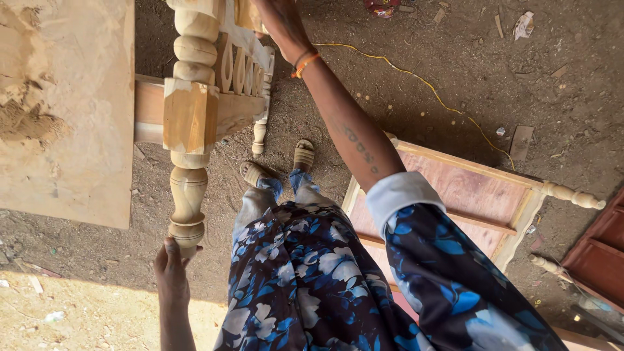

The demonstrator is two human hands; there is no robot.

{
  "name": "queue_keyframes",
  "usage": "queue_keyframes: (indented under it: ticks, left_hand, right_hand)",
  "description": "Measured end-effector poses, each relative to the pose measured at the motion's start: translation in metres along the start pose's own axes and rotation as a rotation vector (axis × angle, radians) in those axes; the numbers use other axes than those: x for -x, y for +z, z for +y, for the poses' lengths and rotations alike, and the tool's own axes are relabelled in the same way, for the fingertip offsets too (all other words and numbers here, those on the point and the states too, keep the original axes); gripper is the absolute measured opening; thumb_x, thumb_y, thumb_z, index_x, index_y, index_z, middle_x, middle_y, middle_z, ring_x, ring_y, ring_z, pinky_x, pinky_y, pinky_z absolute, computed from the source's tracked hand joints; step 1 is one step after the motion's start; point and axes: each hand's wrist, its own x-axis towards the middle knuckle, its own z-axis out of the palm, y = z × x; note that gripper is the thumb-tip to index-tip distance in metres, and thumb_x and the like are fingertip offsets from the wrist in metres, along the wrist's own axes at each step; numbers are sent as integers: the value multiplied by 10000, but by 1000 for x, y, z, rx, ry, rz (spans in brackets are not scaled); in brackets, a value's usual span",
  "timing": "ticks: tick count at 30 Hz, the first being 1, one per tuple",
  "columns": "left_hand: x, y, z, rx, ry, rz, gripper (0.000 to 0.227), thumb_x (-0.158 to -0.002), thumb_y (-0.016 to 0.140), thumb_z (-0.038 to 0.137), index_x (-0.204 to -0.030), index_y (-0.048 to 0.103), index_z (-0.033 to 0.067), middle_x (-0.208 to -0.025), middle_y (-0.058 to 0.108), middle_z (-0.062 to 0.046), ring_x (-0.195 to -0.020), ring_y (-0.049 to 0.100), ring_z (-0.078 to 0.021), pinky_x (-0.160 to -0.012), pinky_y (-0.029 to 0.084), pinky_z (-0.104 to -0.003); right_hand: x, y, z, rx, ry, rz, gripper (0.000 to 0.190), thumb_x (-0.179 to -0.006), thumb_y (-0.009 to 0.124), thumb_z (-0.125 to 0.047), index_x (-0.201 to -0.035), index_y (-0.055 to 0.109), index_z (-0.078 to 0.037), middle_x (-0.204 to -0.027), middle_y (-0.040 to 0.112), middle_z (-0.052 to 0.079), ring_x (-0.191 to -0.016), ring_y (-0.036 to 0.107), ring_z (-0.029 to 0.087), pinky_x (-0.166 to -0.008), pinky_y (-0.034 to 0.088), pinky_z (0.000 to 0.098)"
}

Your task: The person scoops wood filler from a board and applies it to the joints and surfaces of a wooden bed frame using a small wooden spreader. The person works on the headboard and footboard, smoothing the filler into the wood grain.

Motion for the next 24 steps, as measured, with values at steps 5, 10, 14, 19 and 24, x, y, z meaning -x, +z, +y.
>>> queue_keyframes:
  ticks: [5, 10, 14, 19, 24]
  left_hand:
    - [1, 1, 4, 1, -27, 16, 570, -1108, 367, 468, -1266, 597, -29, -1063, 698, -169, -949, 709, -256, -987, 539, -467]
    - [3, 2, 3, 21, -22, 21, 557, -1110, 377, 450, -1271, 592, -38, -1074, 690, -175, -964, 704, -265, -992, 545, -482]
    - [0, -2, 5, -31, -38, -9, 577, -1103, 356, 459, -1269, 597, -39, -1090, 699, -185, -976, 713, -282, -1016, 548, -489]
    - [-1, -6, 2, -34, -61, -47, 597, -1108, 347, 481, -1288, 587, -35, -1094, 691, -206, -977, 706, -301, -1040, 520, -513]
    - [-5, -8, 2, -102, -125, -13, 619, -1089, 327, 513, -1316, 570, -10, -1130, 696, -187, -1008, 707, -280, -1056, 487, -523]
  right_hand:
    - [-36, 23, 41, 236, -275, 70, 511, -1049, 443, -434, -777, 625, -42, -509, 586, -36, -478, 678, 89, -491, 585, 228]
    - [-34, 90, -3, 906, -564, 353, 293, -971, 528, -150, -698, 568, -53, -516, 449, 13, -454, 436, 153, -444, 353, 317]
    - [14, 84, -57, 396, -609, 434, 326, -1045, 499, -314, -863, 580, -56, -630, 458, 59, -505, 396, 145, -447, 353, 265]
    - [42, -7, -63, -427, -156, 183, 374, -984, 565, -424, -1197, 518, -119, -853, 704, 50, -677, 761, 163, -497, 645, 342]
    - [2, 8, -27, -296, -127, 141, 444, -900, 693, -335, -1156, 514, -19, -767, 545, 36, -641, 579, 167, -562, 589, 331]
